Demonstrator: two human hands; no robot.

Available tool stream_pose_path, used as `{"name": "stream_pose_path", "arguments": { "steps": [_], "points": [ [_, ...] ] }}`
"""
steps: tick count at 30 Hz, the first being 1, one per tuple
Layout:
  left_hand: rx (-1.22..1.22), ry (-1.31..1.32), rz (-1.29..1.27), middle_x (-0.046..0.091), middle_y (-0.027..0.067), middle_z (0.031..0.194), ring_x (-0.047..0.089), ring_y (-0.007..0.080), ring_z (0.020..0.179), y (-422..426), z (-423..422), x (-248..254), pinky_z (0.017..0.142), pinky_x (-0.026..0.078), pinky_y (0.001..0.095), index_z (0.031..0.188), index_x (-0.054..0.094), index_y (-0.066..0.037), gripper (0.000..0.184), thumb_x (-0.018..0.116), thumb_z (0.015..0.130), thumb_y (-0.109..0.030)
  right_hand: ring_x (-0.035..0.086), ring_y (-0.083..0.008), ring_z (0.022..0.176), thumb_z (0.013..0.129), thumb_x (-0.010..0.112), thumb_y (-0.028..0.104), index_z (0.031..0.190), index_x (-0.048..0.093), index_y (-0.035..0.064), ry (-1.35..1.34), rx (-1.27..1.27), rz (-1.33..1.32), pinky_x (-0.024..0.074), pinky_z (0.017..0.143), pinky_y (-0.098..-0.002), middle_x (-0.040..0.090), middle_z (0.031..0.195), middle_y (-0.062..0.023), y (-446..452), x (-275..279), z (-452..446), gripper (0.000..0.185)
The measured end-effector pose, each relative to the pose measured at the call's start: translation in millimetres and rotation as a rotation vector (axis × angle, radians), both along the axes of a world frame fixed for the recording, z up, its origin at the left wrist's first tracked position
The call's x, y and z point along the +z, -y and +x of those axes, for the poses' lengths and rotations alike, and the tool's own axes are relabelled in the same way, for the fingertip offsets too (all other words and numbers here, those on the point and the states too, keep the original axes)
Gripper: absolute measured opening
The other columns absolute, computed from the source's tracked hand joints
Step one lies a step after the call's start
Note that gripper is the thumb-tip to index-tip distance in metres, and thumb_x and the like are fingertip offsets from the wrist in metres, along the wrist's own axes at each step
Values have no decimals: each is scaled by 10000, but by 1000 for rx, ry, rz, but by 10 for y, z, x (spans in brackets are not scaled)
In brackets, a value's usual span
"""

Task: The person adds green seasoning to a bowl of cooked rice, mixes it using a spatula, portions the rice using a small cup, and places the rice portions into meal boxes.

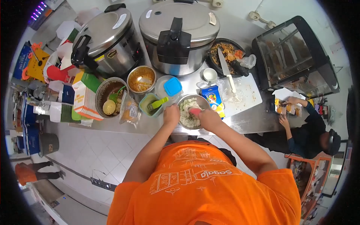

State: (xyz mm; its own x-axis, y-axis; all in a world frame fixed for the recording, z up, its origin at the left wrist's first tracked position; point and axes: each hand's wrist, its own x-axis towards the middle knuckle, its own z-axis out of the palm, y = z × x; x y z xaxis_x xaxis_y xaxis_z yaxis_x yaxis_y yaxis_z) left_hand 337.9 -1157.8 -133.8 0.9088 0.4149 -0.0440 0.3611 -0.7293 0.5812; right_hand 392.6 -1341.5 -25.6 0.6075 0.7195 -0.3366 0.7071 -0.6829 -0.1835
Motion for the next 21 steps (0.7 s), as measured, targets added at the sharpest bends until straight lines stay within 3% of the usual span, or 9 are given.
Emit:
{"name": "stream_pose_path", "arguments": {
  "steps": [5,8,9,13,14,16,17,19,21],
  "points": [
    [-3,-32,5,682,258,807,682,424,787,34,11,-65,739,555,501,868,678,-5,205,576,918,-175,716,-332,783,836,551,83,808,705,11,14,13,-33,579,678,-441,694,814,-196,58,-637,-293,172],
    [-20,-41,2,671,253,793,659,449,778,25,-10,10,748,525,531,868,658,-4,187,569,906,-164,714,-333,793,843,541,94,879,710,39,-56,20,-42,577,693,-442,694,839,-205,2,-523,-10,181],
    [-27,-35,6,671,253,793,659,449,778,19,-8,-5,748,525,531,868,658,-4,187,569,906,-164,712,-331,786,854,537,118,1036,698,131,-83,0,-6,573,688,-452,694,823,-186,17,-353,80,243],
    [2,22,1,666,257,780,656,452,769,-1,21,-11,738,522,534,863,652,-3,183,572,905,-162,713,-333,777,859,549,126,1181,642,261,-15,-19,-80,573,663,-442,706,828,-162,117,123,-171,362],
    [0,20,-12,664,260,776,655,452,768,22,-13,7,736,521,535,861,650,-2,183,575,905,-162,713,-331,773,859,546,115,1179,642,270,-25,44,-131,571,639,-441,707,840,-165,174,-31,-268,368],
    [2,6,-12,663,261,774,655,452,767,49,-25,-39,732,521,536,869,650,-5,183,578,908,-168,705,-373,754,848,534,103,874,707,17,-72,16,-45,571,650,-471,700,833,-208,183,-298,-448,195],
    [8,4,-5,663,261,771,655,453,765,38,10,-56,728,520,537,878,651,-8,183,582,911,-174,705,-373,754,848,534,103,874,707,17,-68,17,-44,571,650,-471,700,833,-208,170,-360,-425,195],
    [-6,14,-7,662,260,765,656,452,758,4,8,7,716,521,537,895,648,-16,177,585,914,-180,709,-338,733,883,549,149,1054,701,138,-42,-11,-57,564,602,-451,701,825,-176,116,-337,-389,229],
    [-27,13,-6,661,259,759,658,450,752,-21,-42,17,704,523,538,913,645,-24,172,587,918,-186,707,-339,723,889,548,159,1076,701,148,-28,-25,-39,563,599,-451,699,815,-172,180,-142,-284,241]
  ]
}}
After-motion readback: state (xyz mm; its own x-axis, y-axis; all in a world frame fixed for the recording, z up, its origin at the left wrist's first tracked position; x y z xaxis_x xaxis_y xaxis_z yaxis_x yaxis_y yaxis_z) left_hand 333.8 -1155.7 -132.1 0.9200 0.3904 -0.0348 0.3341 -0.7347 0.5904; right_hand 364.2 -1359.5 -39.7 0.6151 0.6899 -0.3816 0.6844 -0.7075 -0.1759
